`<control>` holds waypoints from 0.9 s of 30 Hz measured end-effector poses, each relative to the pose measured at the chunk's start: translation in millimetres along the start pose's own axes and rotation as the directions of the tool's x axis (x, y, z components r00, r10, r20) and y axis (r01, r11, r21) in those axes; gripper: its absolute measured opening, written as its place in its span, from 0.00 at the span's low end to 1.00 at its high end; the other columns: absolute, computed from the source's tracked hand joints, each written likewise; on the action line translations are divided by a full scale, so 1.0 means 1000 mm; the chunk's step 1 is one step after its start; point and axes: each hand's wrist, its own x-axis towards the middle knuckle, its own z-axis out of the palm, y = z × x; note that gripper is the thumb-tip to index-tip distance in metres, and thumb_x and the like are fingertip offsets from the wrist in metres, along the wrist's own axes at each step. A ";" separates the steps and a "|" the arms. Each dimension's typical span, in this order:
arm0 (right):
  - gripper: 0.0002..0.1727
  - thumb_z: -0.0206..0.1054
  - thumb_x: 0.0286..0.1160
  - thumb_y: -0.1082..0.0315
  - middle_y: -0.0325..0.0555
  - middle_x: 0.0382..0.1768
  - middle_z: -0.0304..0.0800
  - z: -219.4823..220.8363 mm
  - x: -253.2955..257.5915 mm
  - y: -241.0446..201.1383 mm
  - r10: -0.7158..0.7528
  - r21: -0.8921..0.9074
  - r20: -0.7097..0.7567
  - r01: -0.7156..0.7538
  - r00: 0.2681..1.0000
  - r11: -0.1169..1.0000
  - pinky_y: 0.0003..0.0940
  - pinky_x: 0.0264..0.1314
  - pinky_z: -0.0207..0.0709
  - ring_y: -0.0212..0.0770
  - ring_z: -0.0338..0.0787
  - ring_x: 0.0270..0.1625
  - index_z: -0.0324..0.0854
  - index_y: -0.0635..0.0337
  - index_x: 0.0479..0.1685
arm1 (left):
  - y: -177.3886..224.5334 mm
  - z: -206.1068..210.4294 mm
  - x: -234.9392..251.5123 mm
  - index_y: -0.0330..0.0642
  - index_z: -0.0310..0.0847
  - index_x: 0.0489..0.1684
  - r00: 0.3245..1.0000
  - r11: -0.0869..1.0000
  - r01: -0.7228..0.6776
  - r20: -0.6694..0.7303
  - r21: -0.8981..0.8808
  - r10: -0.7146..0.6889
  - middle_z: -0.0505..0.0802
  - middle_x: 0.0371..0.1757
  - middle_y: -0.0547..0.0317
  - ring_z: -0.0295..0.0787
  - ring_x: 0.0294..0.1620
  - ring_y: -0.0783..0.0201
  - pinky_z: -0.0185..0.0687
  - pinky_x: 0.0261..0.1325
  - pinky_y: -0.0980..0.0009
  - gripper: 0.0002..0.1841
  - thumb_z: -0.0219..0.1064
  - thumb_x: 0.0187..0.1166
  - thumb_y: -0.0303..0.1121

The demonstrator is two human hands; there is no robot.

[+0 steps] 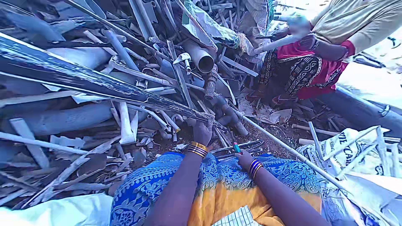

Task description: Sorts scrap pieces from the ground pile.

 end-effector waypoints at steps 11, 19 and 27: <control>0.30 0.50 0.93 0.65 0.68 0.62 0.85 -0.031 -0.147 -0.027 -0.458 0.022 -0.132 0.464 0.879 0.885 0.54 0.70 0.76 0.60 0.88 0.62 0.54 0.63 0.91 | 0.159 -0.106 0.022 0.48 0.71 0.31 0.820 0.522 -0.563 -0.511 -0.640 0.259 0.78 0.11 0.73 0.77 0.11 0.73 0.81 0.21 0.76 0.18 0.36 0.91 0.31; 0.34 0.47 0.95 0.61 0.68 0.64 0.85 -0.011 -0.168 -0.032 -0.525 0.001 -0.158 0.532 0.836 0.847 0.55 0.75 0.75 0.61 0.88 0.67 0.43 0.59 0.96 | 0.218 -0.154 -0.004 0.44 0.67 0.23 0.700 0.538 -0.653 -0.697 -0.533 0.159 0.72 0.09 0.69 0.74 0.10 0.71 0.79 0.20 0.76 0.27 0.31 0.97 0.38; 0.35 0.48 0.94 0.62 0.69 0.66 0.85 0.003 -0.181 -0.024 -0.594 -0.016 -0.140 0.598 0.792 0.801 0.56 0.76 0.74 0.63 0.87 0.68 0.41 0.58 0.97 | 0.254 -0.162 -0.024 0.44 0.66 0.38 0.603 0.699 -0.592 -0.796 -0.401 0.054 0.71 0.21 0.65 0.70 0.17 0.70 0.76 0.24 0.75 0.17 0.38 0.98 0.39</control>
